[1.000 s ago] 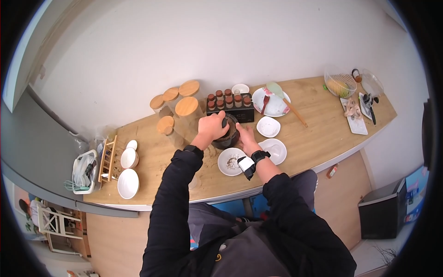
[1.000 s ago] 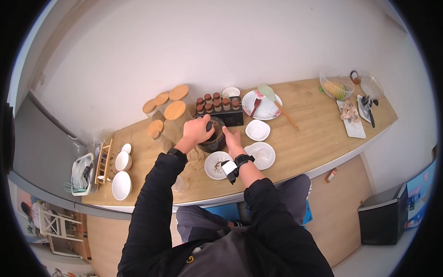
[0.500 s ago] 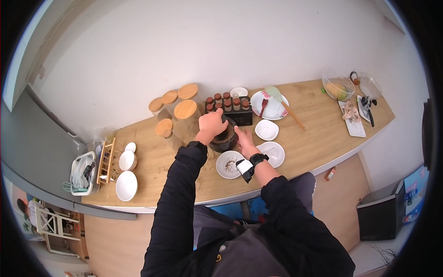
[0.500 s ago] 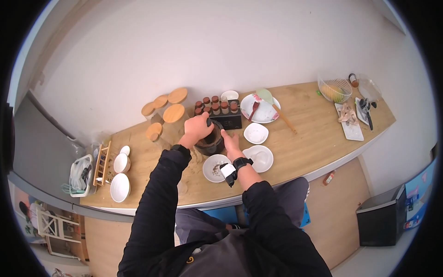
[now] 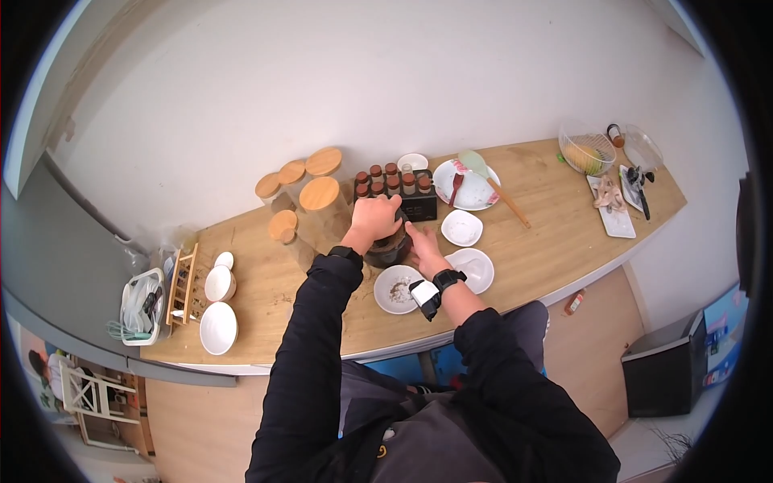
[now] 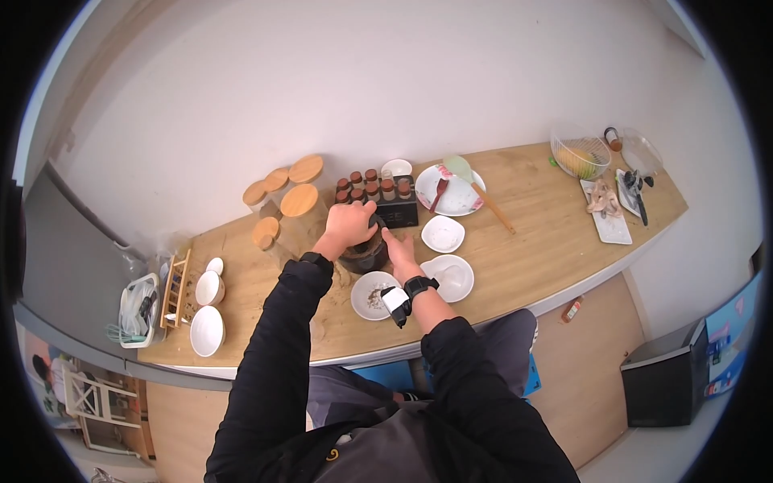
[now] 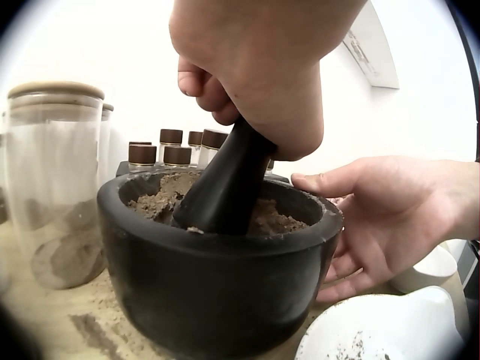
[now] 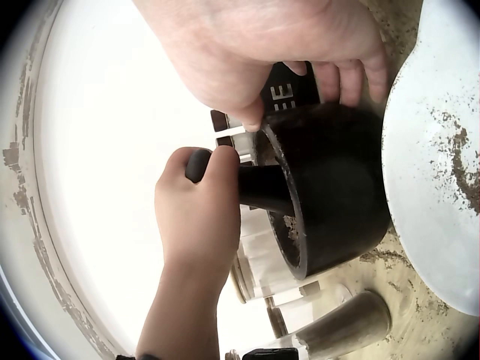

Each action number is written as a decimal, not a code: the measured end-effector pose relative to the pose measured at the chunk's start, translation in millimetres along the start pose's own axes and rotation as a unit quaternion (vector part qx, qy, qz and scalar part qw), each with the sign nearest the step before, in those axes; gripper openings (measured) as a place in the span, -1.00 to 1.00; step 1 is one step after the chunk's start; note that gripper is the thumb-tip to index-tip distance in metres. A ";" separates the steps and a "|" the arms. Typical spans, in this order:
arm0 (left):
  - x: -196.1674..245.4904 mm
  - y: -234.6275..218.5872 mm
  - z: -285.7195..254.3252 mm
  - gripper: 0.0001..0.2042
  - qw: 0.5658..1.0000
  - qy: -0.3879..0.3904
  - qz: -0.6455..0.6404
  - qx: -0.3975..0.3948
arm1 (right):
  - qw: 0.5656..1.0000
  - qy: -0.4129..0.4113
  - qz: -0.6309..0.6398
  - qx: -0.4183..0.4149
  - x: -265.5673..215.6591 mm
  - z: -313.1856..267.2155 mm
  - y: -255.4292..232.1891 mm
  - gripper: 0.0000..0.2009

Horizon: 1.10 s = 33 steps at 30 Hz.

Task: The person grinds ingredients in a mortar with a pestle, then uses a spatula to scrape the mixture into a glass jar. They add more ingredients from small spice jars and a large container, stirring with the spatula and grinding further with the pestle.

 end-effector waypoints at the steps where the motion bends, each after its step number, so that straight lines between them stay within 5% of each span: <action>1: -2.6 -0.8 0.1 -0.69 1.000 -0.016 -0.008 0.007 | 1.000 0.001 0.008 0.002 1.3 1.4 -0.6 -0.05; 8: -31.3 -2.7 -26.4 -0.69 0.992 -0.107 -0.063 -0.001 | 1.000 -0.004 -0.003 -0.008 -0.1 -0.2 0.8 -0.01; 14: -32.0 -5.5 -35.5 -0.70 0.993 -0.098 -0.044 -0.054 | 1.000 -0.007 -0.003 -0.012 -2.2 -4.2 2.2 -0.02; 20: -36.1 -2.5 -26.2 -0.69 0.987 -0.155 -0.035 0.013 | 1.000 -0.006 -0.006 -0.007 -1.4 -1.8 1.1 -0.03; 33: -30.4 -1.1 -24.7 -0.70 0.993 -0.084 -0.062 -0.056 | 1.000 -0.009 -0.008 -0.005 0.7 1.9 0.0 -0.01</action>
Point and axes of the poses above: each hand's wrist, its own z-axis towards the middle knuckle, its own y-axis out of the palm, x = y × z, the point moved 10 cm from there along z, towards the middle knuckle, and after that the axes turned 7 degrees about z, right-handed, at the moved point
